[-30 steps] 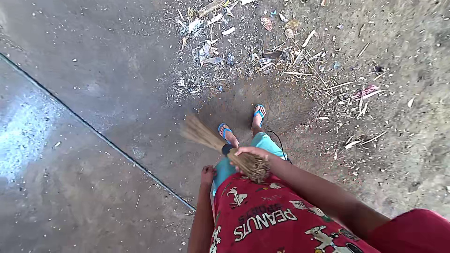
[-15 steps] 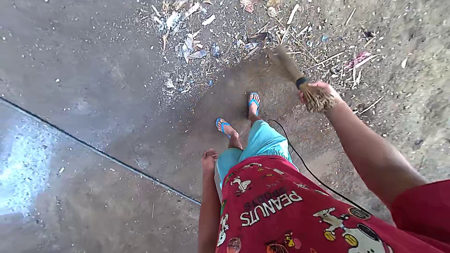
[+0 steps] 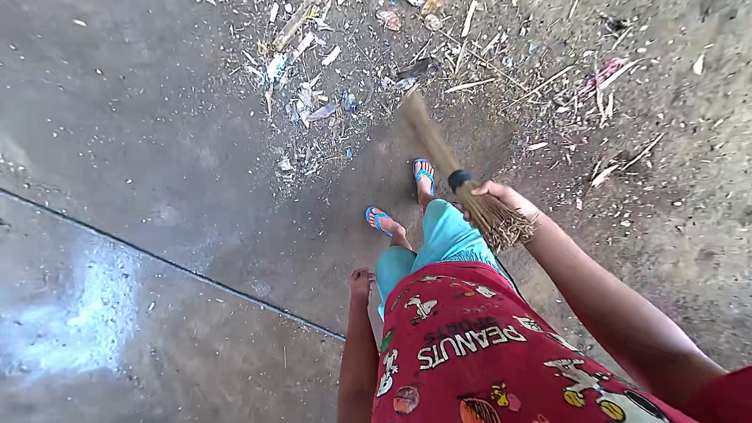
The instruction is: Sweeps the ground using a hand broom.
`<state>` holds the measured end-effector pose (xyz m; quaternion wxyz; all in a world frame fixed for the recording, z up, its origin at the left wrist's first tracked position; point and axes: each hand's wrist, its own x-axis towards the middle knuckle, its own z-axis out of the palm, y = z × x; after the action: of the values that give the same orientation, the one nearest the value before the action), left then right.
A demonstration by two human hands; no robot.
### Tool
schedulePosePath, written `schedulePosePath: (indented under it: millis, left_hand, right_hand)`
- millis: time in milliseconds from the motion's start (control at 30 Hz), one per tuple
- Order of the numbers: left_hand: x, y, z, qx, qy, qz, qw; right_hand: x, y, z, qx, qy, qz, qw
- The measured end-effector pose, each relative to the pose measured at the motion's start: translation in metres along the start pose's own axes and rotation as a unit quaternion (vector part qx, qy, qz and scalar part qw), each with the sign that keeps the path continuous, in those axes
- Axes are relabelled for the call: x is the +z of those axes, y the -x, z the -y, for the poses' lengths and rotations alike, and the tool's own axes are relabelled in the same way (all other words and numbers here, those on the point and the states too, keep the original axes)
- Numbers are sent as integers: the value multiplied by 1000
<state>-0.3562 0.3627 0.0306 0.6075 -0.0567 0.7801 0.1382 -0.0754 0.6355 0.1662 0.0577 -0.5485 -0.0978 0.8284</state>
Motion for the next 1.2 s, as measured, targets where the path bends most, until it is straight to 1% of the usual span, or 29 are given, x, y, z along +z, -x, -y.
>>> schedulePosePath:
  millis: [67,100,200,267,333,400,433,500,567,600,667,733,767,800,833,867,900,933,967,1033,1100,1133,1200]
  left_hand:
    - [6,12,-18,-1,-13,-1,1000]
    - [9,20,-31,9,-25,-1,1000]
    - [20,38,-79,61,-76,-6,995]
    - [32,48,-99,78,-93,-32,992]
    - [44,50,-126,113,-84,-46,989]
    - [58,49,-149,150,-78,-34,985]
    - [67,50,-154,149,-81,-21,985]
    - [85,45,-156,135,-89,-1,987]
    - [102,39,-166,130,-90,26,987]
    - [106,39,-167,124,-95,38,987]
    - [114,36,-169,118,-108,53,986]
    - [118,33,-168,115,-112,56,985]
    - [119,31,-168,111,-112,55,986]
    - [120,30,-168,103,-111,51,987]
    - [119,31,-169,92,-109,46,989]
    - [119,31,-170,83,-109,40,990]
    - [119,32,-172,77,-109,36,990]
    - [120,33,-174,77,-106,32,991]
    - [120,34,-176,79,-103,27,991]
    - [119,36,-180,86,-97,18,991]
    - [122,38,-186,84,-106,15,991]
    - [124,39,-190,79,-115,21,990]
    - [127,36,-199,80,-149,28,985]
  right_hand:
    - [14,-15,-13,86,-17,130,988]
    - [23,-30,-22,120,-6,178,977]
    - [58,-84,-44,194,39,269,943]
    - [65,-110,-54,195,46,308,930]
    - [51,-130,-36,159,14,320,934]
    - [12,-133,-3,113,-48,286,950]
    - [-17,-122,14,84,-79,239,964]
    - [-98,-96,46,11,-128,161,978]
    - [-184,-64,99,-69,-136,92,984]
    - [-215,-42,124,-88,-123,45,988]
    - [-250,4,176,-83,-92,-63,990]
    - [-266,30,213,-99,-86,-112,985]
    - [-266,33,225,-114,-65,-151,980]
    - [-252,34,234,-118,-17,-243,963]
    - [-233,29,236,-115,33,-346,931]
    - [-215,20,233,-118,80,-420,896]
    - [-202,5,225,-125,118,-462,870]
    - [-187,-5,215,-122,143,-478,858]
    - [-169,-12,203,-115,157,-477,857]
    - [-134,-14,173,-106,163,-427,883]
    - [-107,-4,144,-102,150,-327,927]
    - [-101,-2,138,-94,128,-265,951]
    - [-102,-12,134,-51,29,-120,991]
